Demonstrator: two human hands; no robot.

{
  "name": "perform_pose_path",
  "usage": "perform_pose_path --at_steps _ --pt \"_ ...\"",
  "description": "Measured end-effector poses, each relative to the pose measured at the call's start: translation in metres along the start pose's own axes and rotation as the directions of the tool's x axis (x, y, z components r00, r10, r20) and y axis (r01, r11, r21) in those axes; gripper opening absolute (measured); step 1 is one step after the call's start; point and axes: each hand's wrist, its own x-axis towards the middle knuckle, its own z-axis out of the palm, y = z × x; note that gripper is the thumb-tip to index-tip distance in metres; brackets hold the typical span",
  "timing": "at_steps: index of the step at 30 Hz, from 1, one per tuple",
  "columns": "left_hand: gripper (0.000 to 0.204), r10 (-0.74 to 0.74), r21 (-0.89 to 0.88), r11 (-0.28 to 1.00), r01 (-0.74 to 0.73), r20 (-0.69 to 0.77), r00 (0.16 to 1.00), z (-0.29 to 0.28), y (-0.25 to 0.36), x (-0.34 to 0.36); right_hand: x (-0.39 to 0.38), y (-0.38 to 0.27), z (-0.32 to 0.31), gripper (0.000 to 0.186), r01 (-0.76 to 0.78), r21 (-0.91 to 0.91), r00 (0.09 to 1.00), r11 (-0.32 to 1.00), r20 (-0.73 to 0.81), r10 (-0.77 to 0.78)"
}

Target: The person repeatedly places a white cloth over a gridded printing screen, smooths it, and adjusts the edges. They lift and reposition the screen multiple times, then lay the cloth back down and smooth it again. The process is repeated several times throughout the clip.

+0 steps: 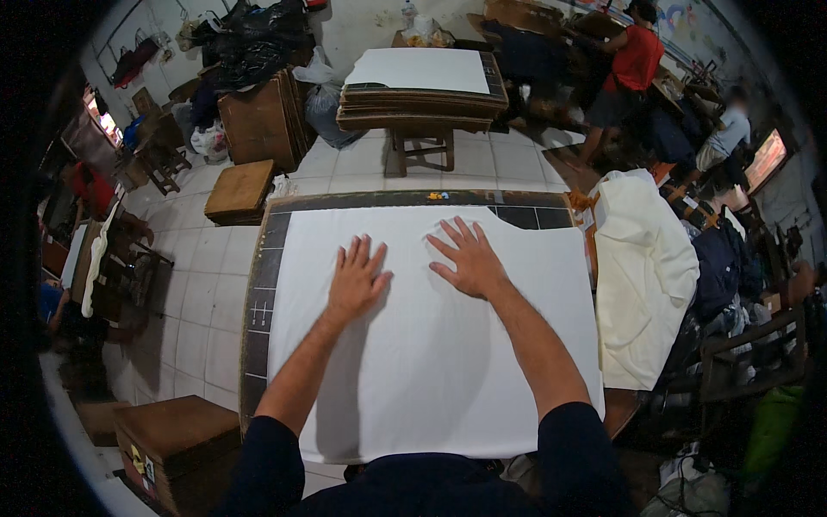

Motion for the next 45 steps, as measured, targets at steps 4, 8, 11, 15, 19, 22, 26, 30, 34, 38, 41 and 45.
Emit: perform_pose_path --at_steps 4,8,11,15,19,22,26,30,34,38,41,45 --pt "0.062 -0.084 0.025 0.996 0.086 -0.061 0.995 0.004 -0.037 0.04 0.03 0.023 0.006 0.059 -0.045 0.003 0.999 0.999 -0.005 0.045" --pt "0.062 -0.209 0.074 0.974 0.214 -0.066 0.976 0.012 -0.048 0.055 0.059 0.014 0.013 0.06 -0.182 -0.069 0.979 0.981 -0.104 0.175" --pt "0.058 -0.234 0.064 0.969 0.24 -0.087 0.968 0.017 -0.049 0.057 0.076 -0.018 0.026 0.06 0.049 0.038 0.976 0.998 -0.215 -0.04" --pt "0.054 -0.214 0.079 0.972 0.222 -0.098 0.972 0.018 -0.053 0.055 0.099 -0.047 0.037 0.057 0.186 0.056 0.981 0.981 -0.069 -0.182" --pt "0.053 -0.199 0.1 0.973 0.208 -0.087 0.976 0.021 -0.057 0.053 0.122 -0.052 0.034 0.054 -0.044 0.003 0.998 0.999 -0.039 0.045" --pt "0.054 -0.171 -0.009 0.985 0.172 -0.132 0.976 0.021 -0.068 0.049 0.113 -0.063 0.036 0.054 0.151 0.029 0.988 0.988 -0.027 -0.15" --pt "0.059 -0.313 0.171 0.933 0.317 -0.053 0.948 0.008 -0.1 0.04 0.111 -0.068 0.039 0.053 0.165 0.087 0.986 0.982 -0.044 -0.162" --pt "0.065 -0.513 0.162 0.844 0.511 -0.036 0.858 -0.007 -0.12 0.041 0.132 -0.073 0.039 0.057 -0.002 0.008 0.998 1.0 -0.057 0.002" --pt "0.068 -0.58 0.185 0.797 0.575 -0.029 0.814 -0.01 -0.119 0.042 0.095 -0.082 0.038 0.063 0.167 0.034 0.985 0.985 -0.047 -0.165" --pt "0.066 -0.578 0.211 0.793 0.571 -0.037 0.815 -0.005 -0.119 0.039 0.028 -0.039 0.023 0.065 0.207 0.105 0.978 0.973 0.002 -0.209" --pt "0.068 -0.559 0.189 0.807 0.56 -0.063 0.827 -0.004 -0.121 0.04 0.017 0.024 0.004 0.066 0.009 -0.01 1.0 1.0 -0.004 -0.009" --pt "0.068 -0.532 0.332 0.776 0.536 -0.112 0.84 -0.005 -0.104 0.034 0.023 0.058 -0.001 0.068 -0.263 -0.167 0.963 0.95 -0.107 0.247"
